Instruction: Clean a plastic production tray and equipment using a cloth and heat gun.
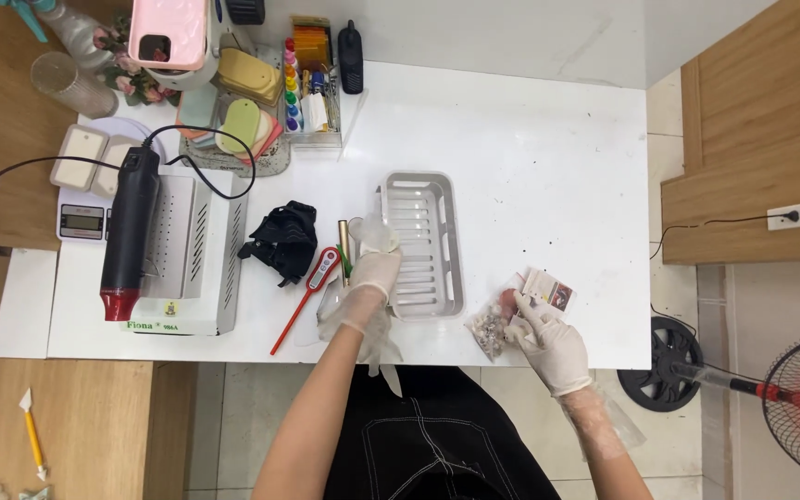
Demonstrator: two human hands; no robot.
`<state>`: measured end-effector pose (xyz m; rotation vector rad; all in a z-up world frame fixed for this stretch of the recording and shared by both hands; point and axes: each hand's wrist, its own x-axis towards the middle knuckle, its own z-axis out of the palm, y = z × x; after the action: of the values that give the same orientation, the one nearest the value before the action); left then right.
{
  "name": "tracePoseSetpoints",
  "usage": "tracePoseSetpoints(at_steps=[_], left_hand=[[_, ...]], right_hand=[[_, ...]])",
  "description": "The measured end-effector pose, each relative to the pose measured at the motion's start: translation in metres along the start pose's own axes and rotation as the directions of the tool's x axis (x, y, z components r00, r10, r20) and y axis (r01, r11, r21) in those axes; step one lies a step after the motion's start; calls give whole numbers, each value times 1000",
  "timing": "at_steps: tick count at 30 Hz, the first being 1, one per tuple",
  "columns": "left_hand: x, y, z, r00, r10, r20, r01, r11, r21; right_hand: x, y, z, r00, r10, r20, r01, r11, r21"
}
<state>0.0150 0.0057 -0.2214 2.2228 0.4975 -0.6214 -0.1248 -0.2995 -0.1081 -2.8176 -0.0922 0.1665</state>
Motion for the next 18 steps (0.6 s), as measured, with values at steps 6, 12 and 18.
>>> tracePoseSetpoints(at_steps=[6, 12, 18], left_hand=[[-15, 21, -24, 977, 33, -210, -50, 996, -75], [-43, 4, -47, 935, -56, -350, -11, 982, -187], [-132, 19, -127, 975, -223, -14, 135, 637, -759]], right_hand=[[24, -31, -16, 998, -29, -63, 37, 991, 126], [46, -34, -9, 993, 25, -117, 25, 913, 406], [76, -86, -55, 891, 342, 298, -439, 484, 757]])
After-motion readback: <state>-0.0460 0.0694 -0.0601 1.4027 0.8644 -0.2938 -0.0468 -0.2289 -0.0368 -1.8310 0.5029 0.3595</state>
